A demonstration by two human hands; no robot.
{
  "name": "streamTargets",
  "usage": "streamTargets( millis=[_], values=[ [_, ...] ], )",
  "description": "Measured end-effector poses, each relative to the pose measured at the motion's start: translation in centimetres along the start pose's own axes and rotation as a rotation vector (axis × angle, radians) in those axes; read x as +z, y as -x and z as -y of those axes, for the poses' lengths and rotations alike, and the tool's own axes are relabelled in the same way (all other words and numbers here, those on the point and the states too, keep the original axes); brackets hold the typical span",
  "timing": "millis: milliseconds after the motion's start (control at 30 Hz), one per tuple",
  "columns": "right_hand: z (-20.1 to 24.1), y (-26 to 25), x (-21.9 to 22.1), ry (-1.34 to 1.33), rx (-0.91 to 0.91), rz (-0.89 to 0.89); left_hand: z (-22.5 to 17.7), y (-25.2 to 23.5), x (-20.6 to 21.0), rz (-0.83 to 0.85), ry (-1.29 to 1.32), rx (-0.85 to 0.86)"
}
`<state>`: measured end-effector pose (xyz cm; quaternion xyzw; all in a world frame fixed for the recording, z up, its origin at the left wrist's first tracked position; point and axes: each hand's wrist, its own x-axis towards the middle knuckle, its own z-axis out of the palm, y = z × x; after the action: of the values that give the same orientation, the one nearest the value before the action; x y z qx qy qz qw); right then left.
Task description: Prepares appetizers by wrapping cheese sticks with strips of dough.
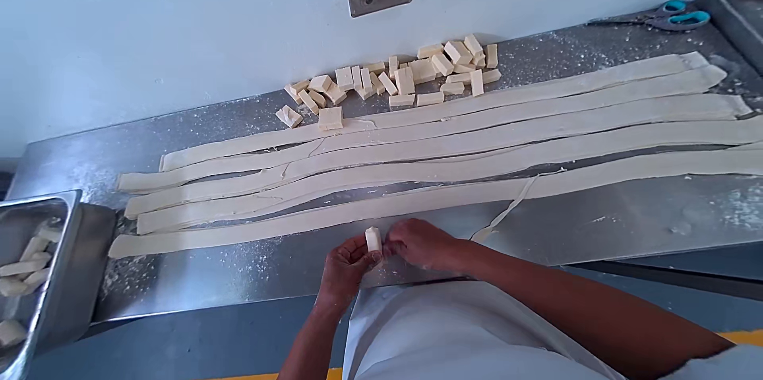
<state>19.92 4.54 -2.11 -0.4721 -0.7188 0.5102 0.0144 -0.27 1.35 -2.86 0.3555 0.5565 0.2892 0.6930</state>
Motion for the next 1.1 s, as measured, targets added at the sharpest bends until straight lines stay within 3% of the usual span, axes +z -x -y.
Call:
streamTargets(
  millis=[100, 167, 300, 433, 500, 600, 667, 767, 867, 1000, 1100],
  values=[
    [-1.4, -0.2, -2.0, 0.176, -0.019, -0.335, 0.0, -0.1, 0.0, -0.014, 0.079, -0.004],
    [-0.4, 0.1, -3.0, 0.226, -0.040, -0.300, -0.3, -0.1, -0.1, 0.042, 0.150, -0.036],
    [2.4, 0.4, -0.3, 0.186, -0.308, -0.112, -0.4, 0.4, 0.7, 0.182, 0.275, -0.045],
    [1.8, 0.0, 1.9, 0.023, -0.441, -0.267, -0.6, 0.6, 1.0, 0.235, 0.422, -0.035],
    [1.9, 0.5, 2.2, -0.048, -0.501, -0.287, -1.5, 0.6, 1.6, 0.167, 0.467, -0.077],
    [2.1, 0.7, 3.1, -0.023, -0.594, -0.333, -2.7, 0.0, 3.5, -0.132, 0.471, -0.175],
    [2.5, 0.5, 3.3, 0.024, -0.553, -0.339, -2.4, -0.5, 4.1, -0.257, 0.478, -0.158],
    [2.8, 0.4, 2.9, 0.059, -0.464, -0.230, -0.8, -0.8, 4.5, -0.286, 0.520, -0.122],
    [1.3, -0.1, 4.0, 0.062, -0.578, -0.340, 0.3, -0.6, 4.9, -0.245, 0.488, -0.089],
    [0.3, -1.7, 4.6, 0.106, -0.589, -0.390, -0.5, -1.8, 1.5, -0.235, 0.480, -0.075],
    [-2.0, -1.3, 0.2, 0.229, -0.299, -0.463, -5.2, -1.7, -7.5, -0.485, 0.663, 0.108]
  ],
)
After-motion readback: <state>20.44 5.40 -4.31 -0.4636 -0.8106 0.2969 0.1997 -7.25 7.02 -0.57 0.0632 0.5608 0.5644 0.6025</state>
